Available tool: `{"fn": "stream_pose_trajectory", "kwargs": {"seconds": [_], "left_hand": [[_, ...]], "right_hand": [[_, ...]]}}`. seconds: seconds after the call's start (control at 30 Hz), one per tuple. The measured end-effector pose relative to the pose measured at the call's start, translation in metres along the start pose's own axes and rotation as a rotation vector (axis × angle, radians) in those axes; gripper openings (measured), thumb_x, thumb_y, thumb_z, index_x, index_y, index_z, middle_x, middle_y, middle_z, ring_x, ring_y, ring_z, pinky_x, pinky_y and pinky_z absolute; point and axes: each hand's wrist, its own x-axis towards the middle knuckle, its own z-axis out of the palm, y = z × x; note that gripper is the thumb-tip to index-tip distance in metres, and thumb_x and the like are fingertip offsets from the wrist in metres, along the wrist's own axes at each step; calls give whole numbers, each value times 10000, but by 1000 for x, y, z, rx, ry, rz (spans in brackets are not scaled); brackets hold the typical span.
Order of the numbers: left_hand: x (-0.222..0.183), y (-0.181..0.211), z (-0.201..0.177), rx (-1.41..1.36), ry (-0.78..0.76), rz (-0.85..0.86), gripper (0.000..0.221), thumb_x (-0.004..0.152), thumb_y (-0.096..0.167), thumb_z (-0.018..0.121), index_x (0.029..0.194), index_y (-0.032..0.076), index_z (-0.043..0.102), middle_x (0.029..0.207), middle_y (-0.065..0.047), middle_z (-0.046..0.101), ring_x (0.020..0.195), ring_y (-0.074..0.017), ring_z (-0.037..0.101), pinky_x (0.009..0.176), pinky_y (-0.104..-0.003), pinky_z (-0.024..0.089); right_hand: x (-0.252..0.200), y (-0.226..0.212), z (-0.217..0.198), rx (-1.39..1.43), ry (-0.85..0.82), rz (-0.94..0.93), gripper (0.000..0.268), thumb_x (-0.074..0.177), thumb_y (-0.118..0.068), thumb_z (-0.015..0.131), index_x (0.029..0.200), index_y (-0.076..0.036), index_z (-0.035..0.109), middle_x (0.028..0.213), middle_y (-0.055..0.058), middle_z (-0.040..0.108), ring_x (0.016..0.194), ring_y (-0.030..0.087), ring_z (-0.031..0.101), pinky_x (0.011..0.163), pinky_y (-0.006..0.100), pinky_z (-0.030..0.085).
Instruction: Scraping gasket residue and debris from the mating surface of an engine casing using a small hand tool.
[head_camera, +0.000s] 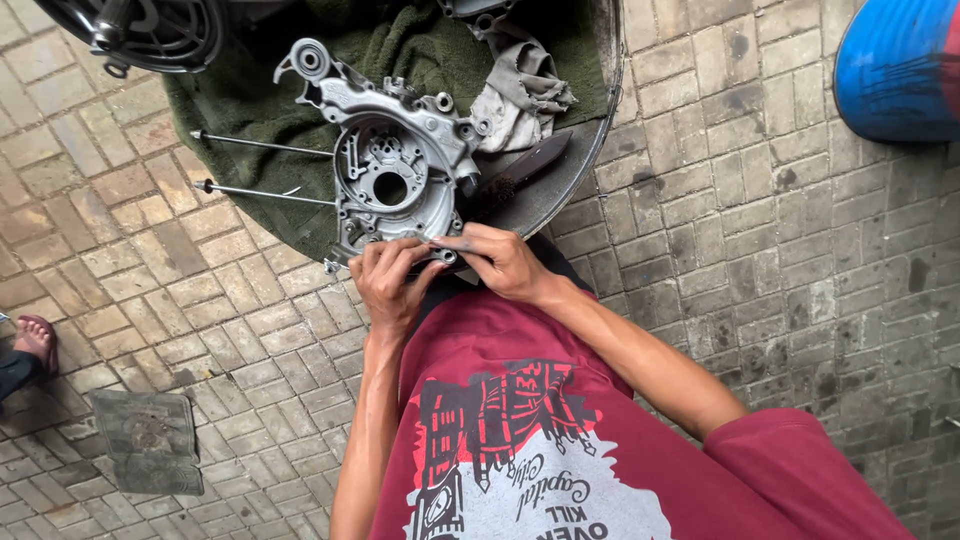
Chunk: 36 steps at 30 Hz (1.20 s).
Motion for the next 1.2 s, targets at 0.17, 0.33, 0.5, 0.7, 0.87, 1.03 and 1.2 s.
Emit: {"fn": "stream_pose_trajectory", "kwargs": {"seconds": [0.17,0.33,0.5,0.7,0.87,1.03,1.2], "left_hand": [[5,1,0,0,-17,-22,244,920,462,778,1027,243,760,1001,61,731,945,-205,601,864,-337,351],[1,2,-5,-9,-40,-24,277,944,474,759,1010,206,743,1012,25,734,953,-227,599,853,-353,347],[3,6,-7,-18,-70,-62,251,931,488,759,1013,250,747,992,62,731,936,-205,594,835,-335,338],[2,1,-5,-18,-64,-54,270,920,499,761,981,237,736,967,62,726,892,-212,599,807,-341,350],[2,1,-3,-25,-73,-52,251,911,484,775,1006,253,745,977,66,726,884,-210,591,802,-337,358],[7,8,-15,0,-86,-56,237,935,475,754,997,248,726,996,61,722,895,-209,592,798,-336,369],[30,-13,-48,-339,-161,-127,35,934,144,783,956,164,764,911,-51,762,868,-303,668,816,-395,463]], "right_hand": [[-11,5,-15,76,-13,24,286,1043,-107,544,1268,-76,718,715,73,589,629,213,561,629,361,490],[0,-4,2,81,30,35,271,1045,-91,531,1226,-79,733,736,92,570,643,228,572,632,358,484],[-19,-3,-19,128,-13,86,264,1043,-87,533,1216,-57,729,684,88,579,630,211,565,639,365,495],[10,-23,-2,86,-23,55,234,1040,-104,530,1132,-77,744,693,45,561,621,226,552,630,357,497],[-12,-5,-16,75,-47,67,255,1041,-87,539,1216,-62,722,693,83,585,634,232,578,649,374,503],[2,-5,-3,67,-62,39,281,1023,-47,541,1237,-70,722,697,121,605,653,275,618,663,399,514],[-9,-9,-14,93,-69,131,304,1017,-37,535,1268,-60,706,695,98,647,671,213,619,674,379,510]]}}
